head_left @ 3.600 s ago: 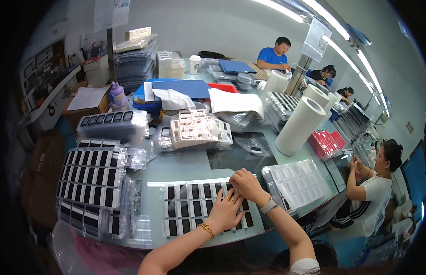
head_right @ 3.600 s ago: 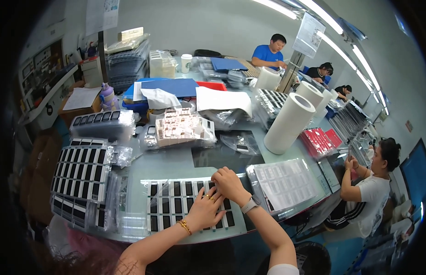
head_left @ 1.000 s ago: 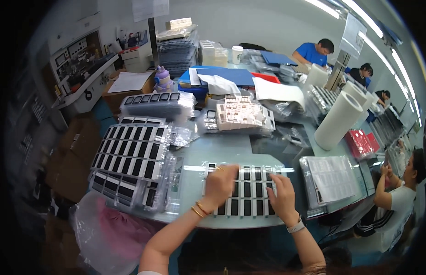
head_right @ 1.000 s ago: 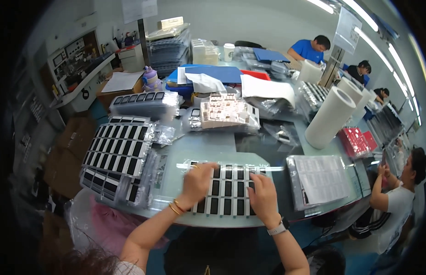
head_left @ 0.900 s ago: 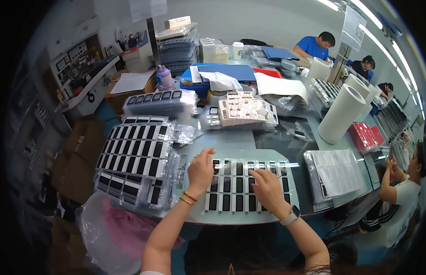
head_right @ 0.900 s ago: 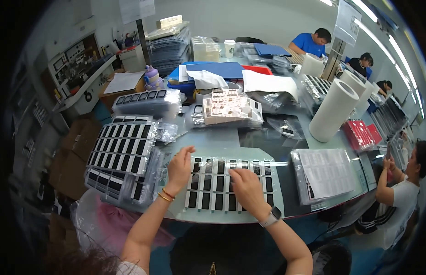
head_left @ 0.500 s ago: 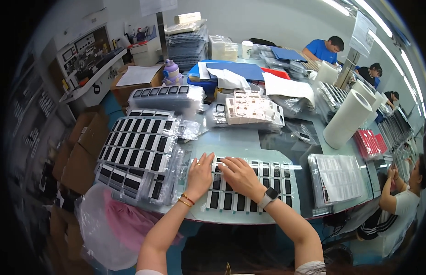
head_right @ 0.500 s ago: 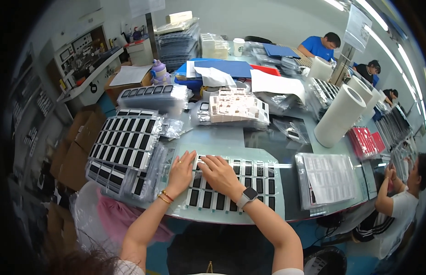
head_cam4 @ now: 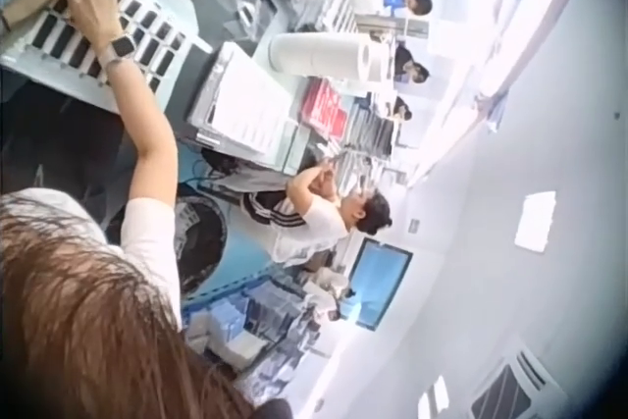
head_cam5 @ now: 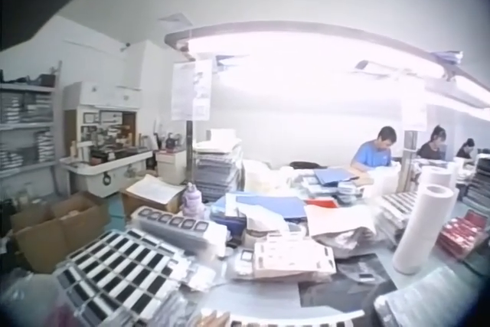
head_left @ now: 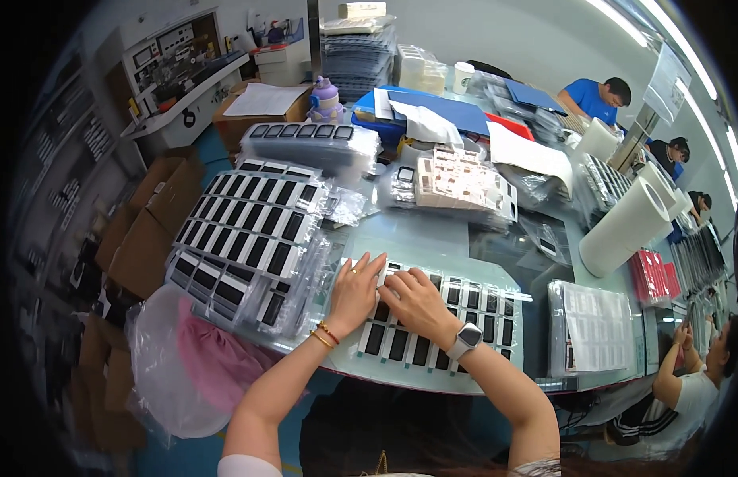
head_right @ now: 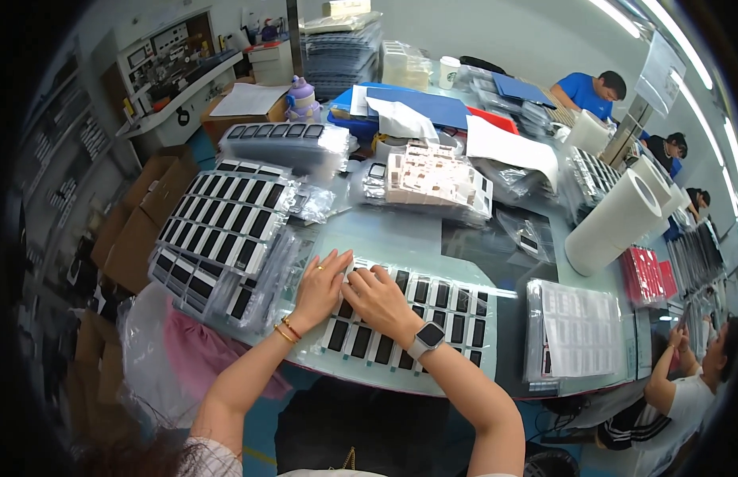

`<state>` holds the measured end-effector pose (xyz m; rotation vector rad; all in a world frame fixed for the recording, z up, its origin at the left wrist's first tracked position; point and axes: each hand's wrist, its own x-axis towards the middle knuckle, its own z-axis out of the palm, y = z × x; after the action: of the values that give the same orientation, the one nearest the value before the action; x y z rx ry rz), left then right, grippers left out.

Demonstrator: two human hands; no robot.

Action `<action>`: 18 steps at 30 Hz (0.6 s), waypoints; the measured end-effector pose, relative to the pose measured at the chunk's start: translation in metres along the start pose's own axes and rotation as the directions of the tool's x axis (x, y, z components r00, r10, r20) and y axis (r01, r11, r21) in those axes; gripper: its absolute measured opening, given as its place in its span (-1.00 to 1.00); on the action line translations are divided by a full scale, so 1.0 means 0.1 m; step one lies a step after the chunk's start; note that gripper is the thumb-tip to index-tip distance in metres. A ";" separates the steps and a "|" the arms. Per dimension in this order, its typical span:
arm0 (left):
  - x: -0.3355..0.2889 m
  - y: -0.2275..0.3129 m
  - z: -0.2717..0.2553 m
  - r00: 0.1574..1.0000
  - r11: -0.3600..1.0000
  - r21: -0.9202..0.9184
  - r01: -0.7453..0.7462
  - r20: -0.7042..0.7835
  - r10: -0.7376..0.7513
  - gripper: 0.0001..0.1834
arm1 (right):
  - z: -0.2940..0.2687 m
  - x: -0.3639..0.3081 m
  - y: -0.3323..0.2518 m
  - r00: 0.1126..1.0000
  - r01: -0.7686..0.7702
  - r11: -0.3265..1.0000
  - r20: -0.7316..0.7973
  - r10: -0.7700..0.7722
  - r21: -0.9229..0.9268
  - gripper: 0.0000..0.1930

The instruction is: Peeling labels from a sheet and applying them to small electronic components arranged in grid trays.

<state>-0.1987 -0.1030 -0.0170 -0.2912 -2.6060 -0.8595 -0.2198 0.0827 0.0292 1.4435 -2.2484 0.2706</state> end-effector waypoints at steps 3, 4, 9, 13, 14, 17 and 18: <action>0.02 0.03 0.02 1.000 1.000 0.004 -0.012 0.000 0.012 -0.49 | 0.01 0.03 0.09 0.997 0.075 0.992 0.039 -0.071 -0.106 -0.87; 0.01 0.00 0.01 1.000 1.000 0.007 -0.001 0.004 0.001 -0.49 | -0.02 0.06 0.08 0.994 0.107 0.987 0.039 -0.103 -0.117 -0.87; 0.00 -0.01 0.03 0.998 0.999 0.017 0.042 0.041 -0.043 -0.49 | 0.01 -0.12 -0.04 0.994 0.107 0.993 0.011 -0.106 -0.058 -0.85; -0.02 0.04 0.02 0.998 0.990 0.136 0.045 0.027 -0.049 -0.49 | -0.05 -0.39 -0.20 0.999 -0.042 0.995 -0.026 0.044 0.089 -0.73; -0.02 0.05 0.03 0.998 0.990 0.132 0.045 0.029 -0.050 -0.49 | -0.04 -0.42 -0.21 0.999 -0.053 0.996 -0.010 0.054 0.078 -0.71; -0.03 0.06 0.04 0.999 0.982 0.190 0.015 0.038 -0.023 -0.49 | -0.04 -0.45 -0.22 0.998 -0.058 0.995 -0.009 0.058 0.077 -0.70; -0.03 0.07 0.04 0.999 0.979 0.205 0.005 0.032 -0.012 -0.49 | -0.04 -0.46 -0.21 0.998 -0.056 0.995 -0.009 0.056 0.079 -0.70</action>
<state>-0.1953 -0.0955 -0.0177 -0.2383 -2.7003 -0.5864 -0.1836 0.1124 0.0099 1.4158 -2.2948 0.3878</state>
